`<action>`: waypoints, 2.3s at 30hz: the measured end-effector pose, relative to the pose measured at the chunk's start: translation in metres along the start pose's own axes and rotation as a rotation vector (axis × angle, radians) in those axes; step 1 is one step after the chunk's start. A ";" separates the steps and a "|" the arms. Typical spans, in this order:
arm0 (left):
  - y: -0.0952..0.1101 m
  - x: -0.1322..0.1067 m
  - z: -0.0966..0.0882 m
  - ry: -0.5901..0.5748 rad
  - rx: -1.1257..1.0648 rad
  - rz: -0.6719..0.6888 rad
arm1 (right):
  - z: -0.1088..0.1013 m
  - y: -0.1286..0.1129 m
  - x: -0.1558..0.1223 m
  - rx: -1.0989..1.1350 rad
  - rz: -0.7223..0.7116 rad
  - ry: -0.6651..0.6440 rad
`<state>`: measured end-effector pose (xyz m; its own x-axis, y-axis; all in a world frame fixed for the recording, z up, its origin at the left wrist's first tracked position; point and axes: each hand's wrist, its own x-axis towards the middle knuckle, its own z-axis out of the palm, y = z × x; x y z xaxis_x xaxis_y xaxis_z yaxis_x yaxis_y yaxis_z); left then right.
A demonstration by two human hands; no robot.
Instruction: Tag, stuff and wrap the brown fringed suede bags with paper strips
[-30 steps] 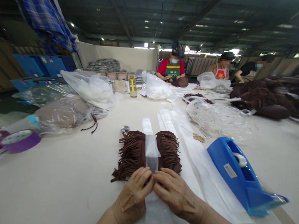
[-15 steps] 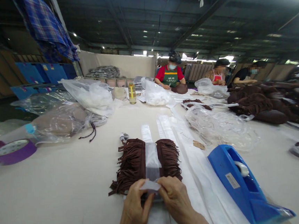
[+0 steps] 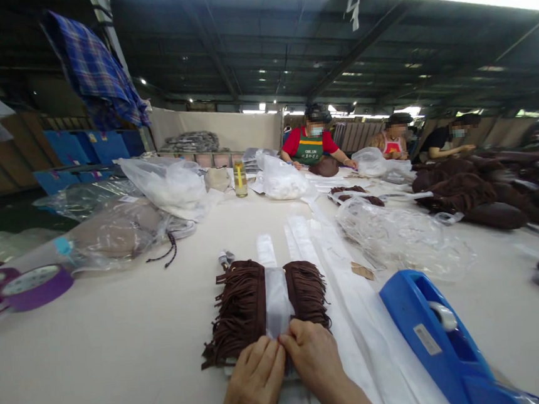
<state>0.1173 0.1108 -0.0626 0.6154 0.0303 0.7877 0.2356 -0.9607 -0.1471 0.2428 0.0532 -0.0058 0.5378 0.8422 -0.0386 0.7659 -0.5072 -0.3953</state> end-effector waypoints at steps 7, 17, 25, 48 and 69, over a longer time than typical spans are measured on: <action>0.003 -0.003 0.002 -0.056 0.045 -0.012 | -0.001 -0.001 0.000 0.000 -0.018 0.041; 0.004 -0.003 0.004 -0.054 0.078 -0.048 | 0.004 0.004 0.000 0.045 -0.076 0.143; 0.004 0.001 0.003 -0.119 0.087 -0.031 | 0.001 0.008 0.005 0.288 -0.014 0.080; 0.006 0.000 0.006 -0.154 0.185 0.025 | -0.003 0.008 0.013 0.378 -0.036 0.028; 0.001 -0.016 0.022 -0.126 0.135 -0.117 | -0.089 0.144 -0.076 0.180 0.012 0.803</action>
<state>0.1240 0.1158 -0.0890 0.6648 0.1817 0.7245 0.4043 -0.9032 -0.1444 0.3432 -0.1003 0.0219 0.6862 0.4147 0.5976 0.7269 -0.4207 -0.5428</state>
